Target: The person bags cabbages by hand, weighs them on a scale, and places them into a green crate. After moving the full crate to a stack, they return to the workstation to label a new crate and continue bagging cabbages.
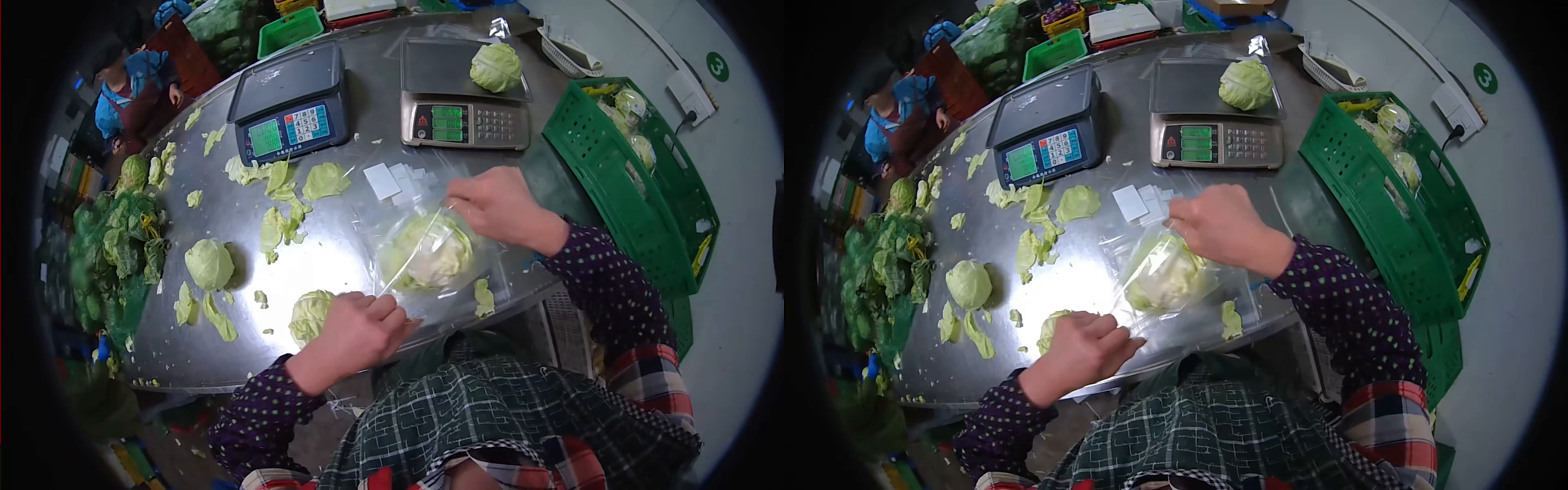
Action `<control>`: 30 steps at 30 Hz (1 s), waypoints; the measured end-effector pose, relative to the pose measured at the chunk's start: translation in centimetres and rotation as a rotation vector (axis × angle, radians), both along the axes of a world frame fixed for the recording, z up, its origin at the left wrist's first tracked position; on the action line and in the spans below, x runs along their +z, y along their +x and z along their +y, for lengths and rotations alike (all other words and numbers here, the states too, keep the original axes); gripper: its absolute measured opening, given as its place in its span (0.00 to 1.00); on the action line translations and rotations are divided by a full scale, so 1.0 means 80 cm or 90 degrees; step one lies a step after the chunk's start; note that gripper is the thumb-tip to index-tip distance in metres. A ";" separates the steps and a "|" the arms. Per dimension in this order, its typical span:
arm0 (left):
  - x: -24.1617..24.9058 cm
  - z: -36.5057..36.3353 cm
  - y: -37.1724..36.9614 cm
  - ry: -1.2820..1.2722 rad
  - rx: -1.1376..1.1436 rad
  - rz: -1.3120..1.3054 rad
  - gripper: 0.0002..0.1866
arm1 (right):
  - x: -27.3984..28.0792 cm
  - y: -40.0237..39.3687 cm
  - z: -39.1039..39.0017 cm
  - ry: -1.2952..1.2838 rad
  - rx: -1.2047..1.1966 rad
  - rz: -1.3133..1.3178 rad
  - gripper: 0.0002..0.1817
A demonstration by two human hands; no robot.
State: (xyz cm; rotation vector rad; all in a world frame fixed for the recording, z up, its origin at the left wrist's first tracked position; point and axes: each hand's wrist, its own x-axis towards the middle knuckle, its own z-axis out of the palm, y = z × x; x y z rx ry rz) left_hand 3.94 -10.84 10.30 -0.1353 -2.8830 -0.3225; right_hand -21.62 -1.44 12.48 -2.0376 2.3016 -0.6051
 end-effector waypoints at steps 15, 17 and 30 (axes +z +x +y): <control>0.036 -0.062 -0.015 0.125 -0.035 0.123 0.05 | 0.006 0.009 0.031 0.023 -0.049 -0.009 0.09; 0.054 -0.047 0.008 0.149 -0.024 0.177 0.06 | 0.012 0.013 0.044 -0.128 -0.087 -0.140 0.09; -0.101 0.155 0.115 0.103 -0.121 0.104 0.13 | -0.189 0.085 0.288 0.209 -0.258 -0.607 0.13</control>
